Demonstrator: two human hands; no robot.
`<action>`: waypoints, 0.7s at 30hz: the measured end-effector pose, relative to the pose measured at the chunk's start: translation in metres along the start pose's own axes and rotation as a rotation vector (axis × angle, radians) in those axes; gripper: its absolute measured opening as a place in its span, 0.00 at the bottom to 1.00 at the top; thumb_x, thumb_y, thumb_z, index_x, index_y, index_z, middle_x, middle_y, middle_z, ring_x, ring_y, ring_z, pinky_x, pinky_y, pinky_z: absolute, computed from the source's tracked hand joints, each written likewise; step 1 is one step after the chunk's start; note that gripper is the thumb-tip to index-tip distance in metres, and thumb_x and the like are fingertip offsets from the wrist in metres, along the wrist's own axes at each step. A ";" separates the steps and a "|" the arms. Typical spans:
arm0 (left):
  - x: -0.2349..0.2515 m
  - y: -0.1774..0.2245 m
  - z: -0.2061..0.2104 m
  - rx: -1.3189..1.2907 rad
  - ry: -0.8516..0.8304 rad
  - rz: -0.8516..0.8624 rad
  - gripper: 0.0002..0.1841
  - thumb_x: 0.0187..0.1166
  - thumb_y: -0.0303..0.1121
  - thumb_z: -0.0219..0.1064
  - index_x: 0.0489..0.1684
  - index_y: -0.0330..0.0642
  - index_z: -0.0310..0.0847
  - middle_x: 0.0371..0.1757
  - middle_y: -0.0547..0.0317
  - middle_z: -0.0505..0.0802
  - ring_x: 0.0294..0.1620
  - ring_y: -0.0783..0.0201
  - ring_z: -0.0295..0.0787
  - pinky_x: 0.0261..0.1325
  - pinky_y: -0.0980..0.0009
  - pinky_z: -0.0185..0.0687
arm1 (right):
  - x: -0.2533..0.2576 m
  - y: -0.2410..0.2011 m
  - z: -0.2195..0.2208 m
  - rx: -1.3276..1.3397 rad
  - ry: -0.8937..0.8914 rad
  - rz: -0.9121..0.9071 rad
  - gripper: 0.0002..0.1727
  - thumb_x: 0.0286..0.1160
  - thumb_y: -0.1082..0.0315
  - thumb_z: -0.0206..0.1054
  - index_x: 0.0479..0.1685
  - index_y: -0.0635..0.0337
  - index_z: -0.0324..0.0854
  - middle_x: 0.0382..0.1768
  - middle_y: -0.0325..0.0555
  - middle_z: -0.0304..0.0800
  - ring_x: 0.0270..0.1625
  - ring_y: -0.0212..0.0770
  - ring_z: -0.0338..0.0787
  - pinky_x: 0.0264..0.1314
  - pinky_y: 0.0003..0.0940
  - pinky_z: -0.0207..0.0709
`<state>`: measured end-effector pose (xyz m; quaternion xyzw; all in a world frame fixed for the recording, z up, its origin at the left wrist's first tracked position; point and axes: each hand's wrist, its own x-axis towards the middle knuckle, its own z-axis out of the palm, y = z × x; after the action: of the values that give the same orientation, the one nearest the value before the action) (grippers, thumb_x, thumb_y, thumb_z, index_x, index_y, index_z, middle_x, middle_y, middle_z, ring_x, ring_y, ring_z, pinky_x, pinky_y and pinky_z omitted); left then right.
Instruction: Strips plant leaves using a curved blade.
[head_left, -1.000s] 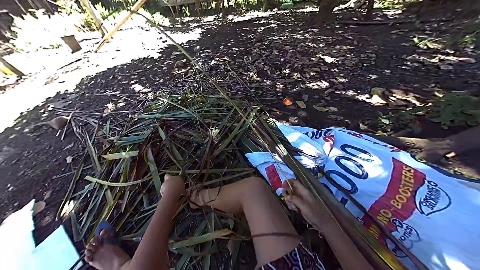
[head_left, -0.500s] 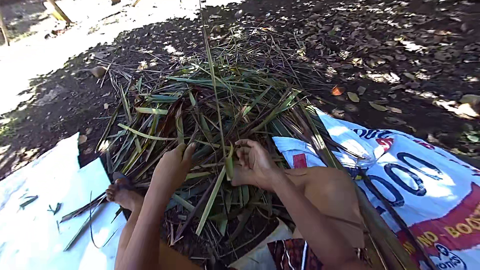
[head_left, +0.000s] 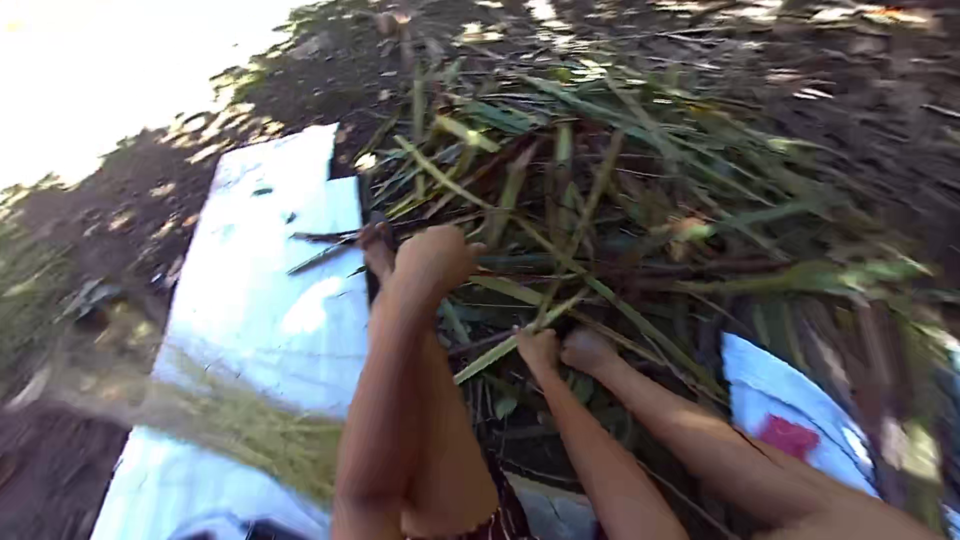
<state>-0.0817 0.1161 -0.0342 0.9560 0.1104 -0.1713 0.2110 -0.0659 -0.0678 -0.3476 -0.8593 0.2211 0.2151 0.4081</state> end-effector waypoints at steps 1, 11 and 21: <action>-0.019 -0.027 0.005 -0.155 0.183 0.002 0.24 0.92 0.49 0.55 0.59 0.32 0.81 0.48 0.35 0.90 0.53 0.38 0.89 0.57 0.38 0.79 | 0.005 0.004 0.001 -0.077 0.022 -0.017 0.44 0.79 0.53 0.71 0.83 0.79 0.58 0.74 0.78 0.73 0.78 0.68 0.77 0.80 0.59 0.70; -0.128 -0.186 0.201 -2.595 1.166 -0.728 0.23 0.95 0.48 0.35 0.26 0.49 0.63 0.10 0.71 0.69 0.05 0.77 0.64 0.09 0.83 0.62 | 0.023 0.039 -0.037 -0.334 0.088 -0.382 0.29 0.92 0.61 0.52 0.79 0.80 0.66 0.69 0.82 0.77 0.75 0.73 0.78 0.79 0.65 0.67; -0.139 -0.144 0.199 -1.737 1.103 -0.527 0.24 0.98 0.43 0.33 0.54 0.36 0.73 0.20 0.66 0.76 0.12 0.75 0.71 0.17 0.80 0.74 | 0.035 0.072 -0.110 -0.030 -0.029 -0.288 0.27 0.93 0.64 0.47 0.83 0.74 0.62 0.78 0.75 0.70 0.79 0.65 0.75 0.81 0.61 0.65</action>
<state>-0.3062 0.1371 -0.2043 0.3687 0.4790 0.3833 0.6983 -0.0570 -0.2037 -0.3475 -0.8849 0.0863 0.1699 0.4251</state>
